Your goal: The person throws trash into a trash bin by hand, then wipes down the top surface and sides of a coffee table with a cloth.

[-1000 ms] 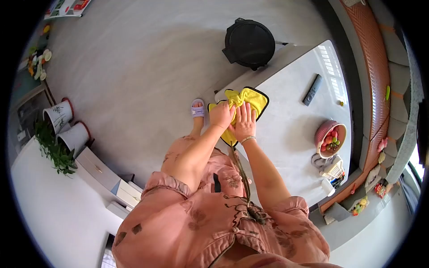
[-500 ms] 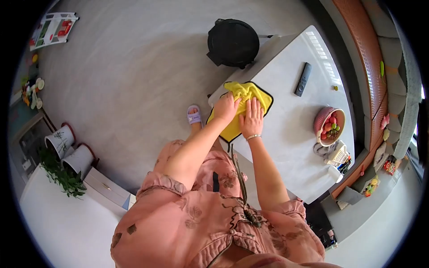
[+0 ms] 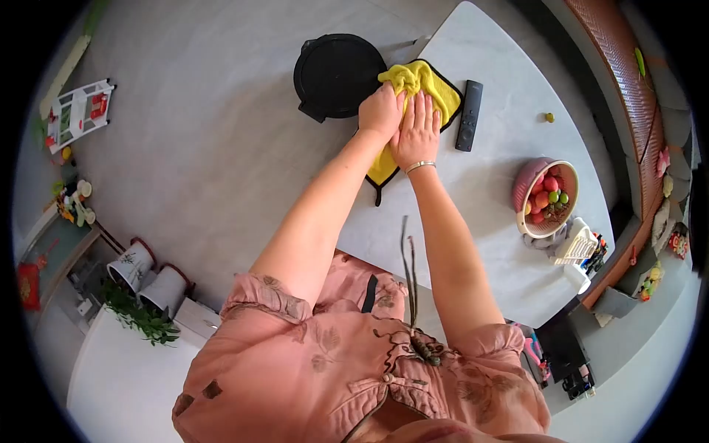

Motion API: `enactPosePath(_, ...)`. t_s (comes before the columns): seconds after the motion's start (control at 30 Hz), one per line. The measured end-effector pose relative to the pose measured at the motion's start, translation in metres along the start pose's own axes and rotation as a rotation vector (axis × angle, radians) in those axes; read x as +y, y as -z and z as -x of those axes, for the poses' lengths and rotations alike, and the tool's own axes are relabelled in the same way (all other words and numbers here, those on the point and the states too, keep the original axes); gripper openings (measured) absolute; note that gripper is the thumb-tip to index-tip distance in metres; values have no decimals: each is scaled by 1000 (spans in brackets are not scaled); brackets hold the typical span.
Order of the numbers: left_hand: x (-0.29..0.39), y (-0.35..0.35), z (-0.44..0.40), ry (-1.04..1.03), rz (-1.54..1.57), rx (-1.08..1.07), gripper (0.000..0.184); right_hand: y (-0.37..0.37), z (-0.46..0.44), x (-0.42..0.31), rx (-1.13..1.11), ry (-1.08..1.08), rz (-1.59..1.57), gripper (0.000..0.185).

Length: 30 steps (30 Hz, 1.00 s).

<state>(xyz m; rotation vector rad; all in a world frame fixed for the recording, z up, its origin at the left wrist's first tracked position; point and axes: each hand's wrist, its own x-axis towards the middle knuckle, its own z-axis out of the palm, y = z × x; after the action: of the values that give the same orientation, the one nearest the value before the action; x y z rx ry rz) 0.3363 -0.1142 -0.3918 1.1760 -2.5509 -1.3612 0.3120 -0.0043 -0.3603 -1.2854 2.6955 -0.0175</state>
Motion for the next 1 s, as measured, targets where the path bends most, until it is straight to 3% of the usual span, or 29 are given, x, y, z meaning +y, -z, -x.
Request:
enactPosePath(0.27,18,-13,-68,-174,40,12,30,3,-52,19,54,-103,-40,69)
enactPosePath(0.43,47,-10,-113,-201,54,-139,29,4,-87,33,56,-202,-39,70)
enactPosePath(0.63,60,-12,-157,-304,49,-212,38,0,-120,39,125,-337,-6,69)
enactPosePath(0.7,63,-15,-167,-398,96,-139,41,-1,-129,41,147,-349,-5,69)
enactPosePath(0.77,67,-21,-178,-366,74,-220,46,-1,-136,44,141,-387,24,69)
enactPosePath(0.83,69,-26,-188,-527,61,-104,50,-1,-143,45,158,-404,27,68)
enactPosePath(1.0,76,-24,-199,-564,48,-172,52,-3,-151,51,174,-440,67,70)
